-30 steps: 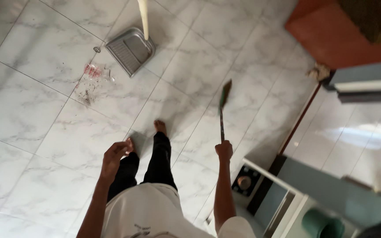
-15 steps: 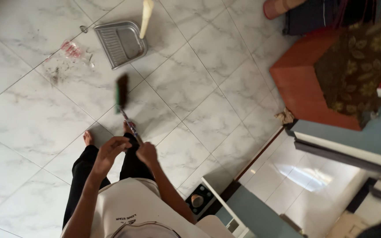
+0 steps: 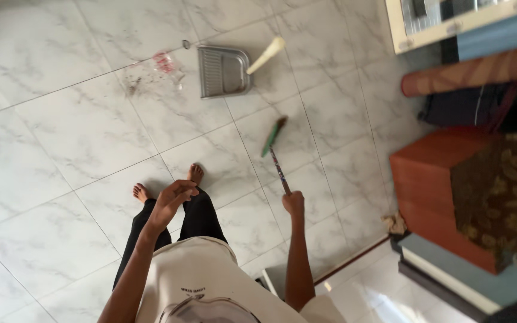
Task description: The person sweeps debris from a tiled floor into a dustpan using a broom and then carries the dustpan and broom across the room.
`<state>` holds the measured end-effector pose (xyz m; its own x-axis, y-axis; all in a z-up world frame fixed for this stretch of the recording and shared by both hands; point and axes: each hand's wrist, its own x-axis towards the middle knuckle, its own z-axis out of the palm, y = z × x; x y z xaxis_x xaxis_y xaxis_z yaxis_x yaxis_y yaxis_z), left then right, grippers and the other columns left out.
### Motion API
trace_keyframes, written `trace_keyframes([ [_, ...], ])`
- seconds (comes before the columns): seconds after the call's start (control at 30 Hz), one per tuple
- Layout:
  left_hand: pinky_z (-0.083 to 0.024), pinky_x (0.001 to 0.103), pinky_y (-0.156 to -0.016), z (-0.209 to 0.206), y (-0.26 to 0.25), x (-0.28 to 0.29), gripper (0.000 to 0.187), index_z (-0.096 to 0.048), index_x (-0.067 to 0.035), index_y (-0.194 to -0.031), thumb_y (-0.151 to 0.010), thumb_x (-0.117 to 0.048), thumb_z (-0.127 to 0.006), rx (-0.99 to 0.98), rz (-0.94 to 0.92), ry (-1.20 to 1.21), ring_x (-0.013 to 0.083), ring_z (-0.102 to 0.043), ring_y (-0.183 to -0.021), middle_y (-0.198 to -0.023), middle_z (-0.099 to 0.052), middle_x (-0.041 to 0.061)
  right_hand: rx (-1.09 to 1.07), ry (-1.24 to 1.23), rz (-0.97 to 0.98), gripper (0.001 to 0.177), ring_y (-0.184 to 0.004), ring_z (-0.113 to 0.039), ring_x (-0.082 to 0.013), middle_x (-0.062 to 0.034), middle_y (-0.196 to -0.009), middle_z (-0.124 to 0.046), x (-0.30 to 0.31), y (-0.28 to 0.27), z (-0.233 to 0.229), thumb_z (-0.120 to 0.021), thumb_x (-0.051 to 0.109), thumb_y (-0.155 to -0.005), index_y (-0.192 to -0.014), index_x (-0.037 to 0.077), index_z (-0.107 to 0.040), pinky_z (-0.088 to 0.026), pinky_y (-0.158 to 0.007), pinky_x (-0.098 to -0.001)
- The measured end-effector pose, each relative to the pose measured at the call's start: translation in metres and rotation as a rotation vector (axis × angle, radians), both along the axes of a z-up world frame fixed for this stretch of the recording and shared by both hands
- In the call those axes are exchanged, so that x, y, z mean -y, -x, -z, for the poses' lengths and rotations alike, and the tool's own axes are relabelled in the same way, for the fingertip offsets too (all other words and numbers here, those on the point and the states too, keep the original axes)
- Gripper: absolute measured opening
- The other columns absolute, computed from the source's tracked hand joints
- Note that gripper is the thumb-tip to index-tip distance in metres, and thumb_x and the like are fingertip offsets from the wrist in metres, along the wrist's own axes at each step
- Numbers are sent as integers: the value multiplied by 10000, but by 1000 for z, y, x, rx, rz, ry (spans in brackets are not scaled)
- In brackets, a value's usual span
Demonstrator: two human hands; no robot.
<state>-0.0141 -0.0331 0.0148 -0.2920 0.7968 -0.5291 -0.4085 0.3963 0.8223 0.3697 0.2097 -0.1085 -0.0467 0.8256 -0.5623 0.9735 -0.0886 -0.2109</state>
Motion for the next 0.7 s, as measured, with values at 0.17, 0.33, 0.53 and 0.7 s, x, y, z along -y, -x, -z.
trace_keyframes([
  [0.17,-519,342,-911,6,5,25,368,-643,20,-1236,-985,-245,-604,8,-134,5,195,-690,-1050,-1048,-748,122,30,101,-203,368,-838,-707,-393,-228,-870,-704,12,131,52,-700,226,-776,-983,-75,-655,-569,-728,-511],
  [0.33,-515,340,-918,10,2,49,374,-655,21,-1240,-983,-247,-605,-13,-276,10,195,-689,-1041,-1051,-757,125,-1,191,-560,416,-817,-742,-372,-245,-866,-733,102,241,66,-682,149,-760,-1084,-110,-643,-606,-706,-467],
  [0.53,-513,345,-929,13,1,73,378,-642,9,-1268,-987,-239,-598,12,-372,-52,196,-677,-1048,-1073,-747,130,-144,73,-580,296,-718,-739,-401,-269,-769,-709,98,270,59,-640,202,-861,-847,-91,-678,-610,-627,-485],
  [0.7,-526,333,-921,19,6,98,337,-641,-2,-1253,-1000,-217,-581,-6,-461,-76,182,-689,-1062,-1108,-747,104,-300,109,-582,477,-601,-662,-346,-262,-650,-651,98,234,18,-611,351,-956,-728,-64,-669,-497,-582,-492],
])
